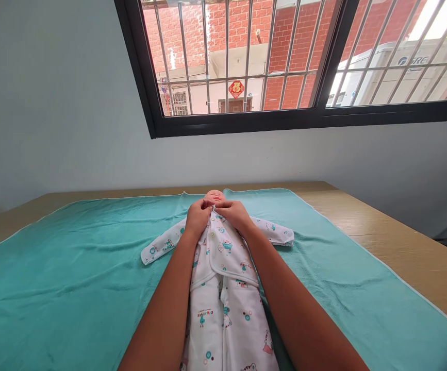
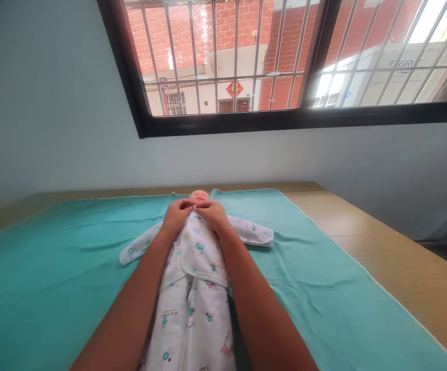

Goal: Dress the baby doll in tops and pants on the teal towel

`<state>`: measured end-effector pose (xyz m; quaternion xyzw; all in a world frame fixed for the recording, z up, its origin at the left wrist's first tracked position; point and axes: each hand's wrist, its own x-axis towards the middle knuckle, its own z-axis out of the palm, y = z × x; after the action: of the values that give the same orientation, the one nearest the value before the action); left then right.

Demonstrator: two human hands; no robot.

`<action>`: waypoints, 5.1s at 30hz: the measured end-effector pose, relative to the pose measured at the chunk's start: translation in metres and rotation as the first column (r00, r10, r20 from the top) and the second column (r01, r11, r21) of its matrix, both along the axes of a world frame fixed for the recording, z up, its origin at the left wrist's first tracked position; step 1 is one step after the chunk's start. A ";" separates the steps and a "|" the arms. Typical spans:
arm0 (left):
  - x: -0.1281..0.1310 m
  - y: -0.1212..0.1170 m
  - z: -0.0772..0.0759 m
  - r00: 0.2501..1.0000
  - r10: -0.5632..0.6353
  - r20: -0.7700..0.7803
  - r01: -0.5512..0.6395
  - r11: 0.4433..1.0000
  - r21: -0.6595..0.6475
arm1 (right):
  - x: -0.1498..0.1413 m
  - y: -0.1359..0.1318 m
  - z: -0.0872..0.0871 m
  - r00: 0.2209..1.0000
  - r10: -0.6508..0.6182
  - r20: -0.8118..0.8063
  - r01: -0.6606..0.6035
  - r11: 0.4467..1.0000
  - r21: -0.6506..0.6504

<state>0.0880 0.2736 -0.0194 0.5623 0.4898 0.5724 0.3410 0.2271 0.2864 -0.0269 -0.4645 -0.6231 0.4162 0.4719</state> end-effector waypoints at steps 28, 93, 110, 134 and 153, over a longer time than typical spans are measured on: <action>0.003 -0.001 0.002 0.972 0.064 0.226 -0.046 0.995 -0.085 | 0.000 -0.002 0.003 0.987 -0.002 -0.158 -0.011 0.997 -0.078; -0.011 0.013 -0.015 0.814 0.254 -0.523 -0.362 0.925 -0.114 | 0.027 0.024 -0.028 0.800 -0.291 0.526 0.313 0.948 0.048; -0.004 -0.001 -0.008 0.768 0.251 -0.589 -0.170 0.967 0.191 | 0.023 0.015 -0.024 0.810 -0.382 0.445 0.368 0.922 0.121; -0.005 0.003 -0.012 0.803 0.266 -0.533 -0.232 0.964 0.131 | -0.007 0.008 -0.002 0.959 -0.159 0.234 0.162 0.987 0.006; -0.013 -0.001 -0.019 0.719 0.236 -0.653 -0.252 0.965 0.072 | 0.009 0.014 -0.023 0.899 -0.284 0.332 0.238 0.956 0.173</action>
<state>0.0755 0.2729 -0.0387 0.6540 0.6539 0.3728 0.0752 0.2364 0.3004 -0.0499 -0.5799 -0.6551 0.2179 0.4326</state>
